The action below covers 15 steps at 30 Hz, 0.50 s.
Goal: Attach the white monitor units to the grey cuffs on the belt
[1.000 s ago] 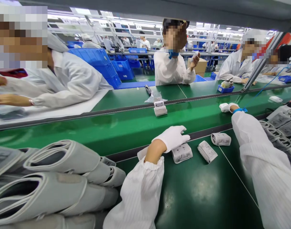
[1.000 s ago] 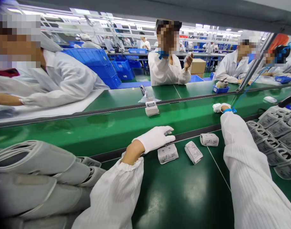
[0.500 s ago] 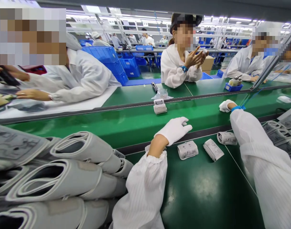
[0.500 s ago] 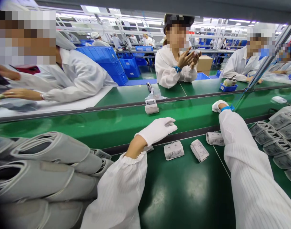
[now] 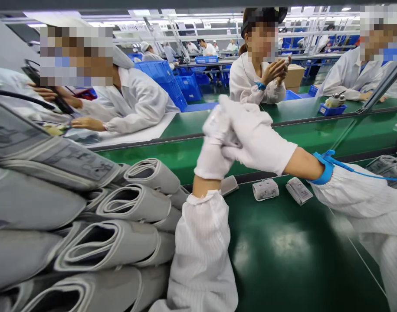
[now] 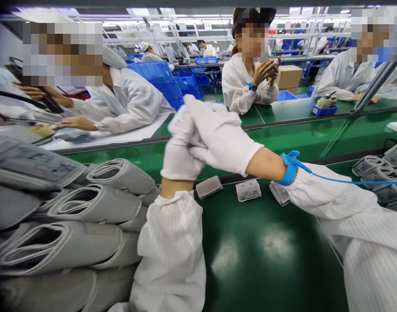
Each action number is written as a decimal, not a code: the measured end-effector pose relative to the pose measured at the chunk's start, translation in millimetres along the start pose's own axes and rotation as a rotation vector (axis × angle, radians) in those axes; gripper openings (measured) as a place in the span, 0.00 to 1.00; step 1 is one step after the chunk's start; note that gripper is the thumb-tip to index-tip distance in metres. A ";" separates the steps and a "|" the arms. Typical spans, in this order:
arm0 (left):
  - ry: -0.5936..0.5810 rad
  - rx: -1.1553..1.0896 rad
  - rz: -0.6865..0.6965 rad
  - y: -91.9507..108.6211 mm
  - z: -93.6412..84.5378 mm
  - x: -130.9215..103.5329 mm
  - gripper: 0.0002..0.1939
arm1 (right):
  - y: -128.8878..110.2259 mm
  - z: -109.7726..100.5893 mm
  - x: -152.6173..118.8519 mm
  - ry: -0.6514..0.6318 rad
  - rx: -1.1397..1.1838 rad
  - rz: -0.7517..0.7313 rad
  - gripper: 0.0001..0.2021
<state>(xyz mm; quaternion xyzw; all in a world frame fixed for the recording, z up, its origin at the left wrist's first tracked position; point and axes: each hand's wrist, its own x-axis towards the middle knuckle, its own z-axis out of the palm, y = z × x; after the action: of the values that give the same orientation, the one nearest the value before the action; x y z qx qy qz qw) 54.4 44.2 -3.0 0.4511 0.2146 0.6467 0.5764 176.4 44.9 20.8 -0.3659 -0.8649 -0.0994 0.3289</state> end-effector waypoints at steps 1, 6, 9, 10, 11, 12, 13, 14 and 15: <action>0.017 -0.072 0.041 10.7 -4.9 -2.0 0.14 | -10.1 -1.0 3.2 -0.011 -0.047 -0.041 0.46; 0.314 -0.114 0.060 45.0 -26.2 -2.8 0.13 | -23.7 26.6 -18.4 -0.125 -0.068 0.048 0.42; 0.387 -0.041 -0.041 48.5 -23.2 -1.3 0.14 | -34.6 71.4 -47.2 -0.518 0.008 0.027 0.40; 0.383 -0.021 -0.056 48.1 -19.8 -1.8 0.15 | -39.2 85.8 -55.2 -0.611 0.035 0.034 0.39; 0.370 -0.004 -0.061 47.4 -16.1 -2.7 0.16 | -42.8 97.6 -61.3 -0.664 0.054 0.062 0.36; 0.354 0.017 -0.059 46.6 -12.5 -4.0 0.16 | -44.5 105.5 -65.2 -0.688 0.071 0.097 0.33; 0.328 0.039 -0.048 46.1 -9.4 -5.4 0.15 | -43.5 108.7 -66.7 -0.696 0.079 0.129 0.30; 0.298 0.067 -0.035 45.9 -7.2 -6.6 0.14 | -39.6 106.8 -66.0 -0.684 0.095 0.171 0.28; 0.274 0.104 -0.016 46.1 -5.9 -7.4 0.11 | -32.8 99.9 -63.5 -0.645 0.141 0.226 0.29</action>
<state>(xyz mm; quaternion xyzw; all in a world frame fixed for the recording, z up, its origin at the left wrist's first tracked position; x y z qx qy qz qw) 23.5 27.4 28.3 0.3860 0.3279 0.6858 0.5226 136.7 26.6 -94.0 -0.4483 -0.8831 0.1186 0.0719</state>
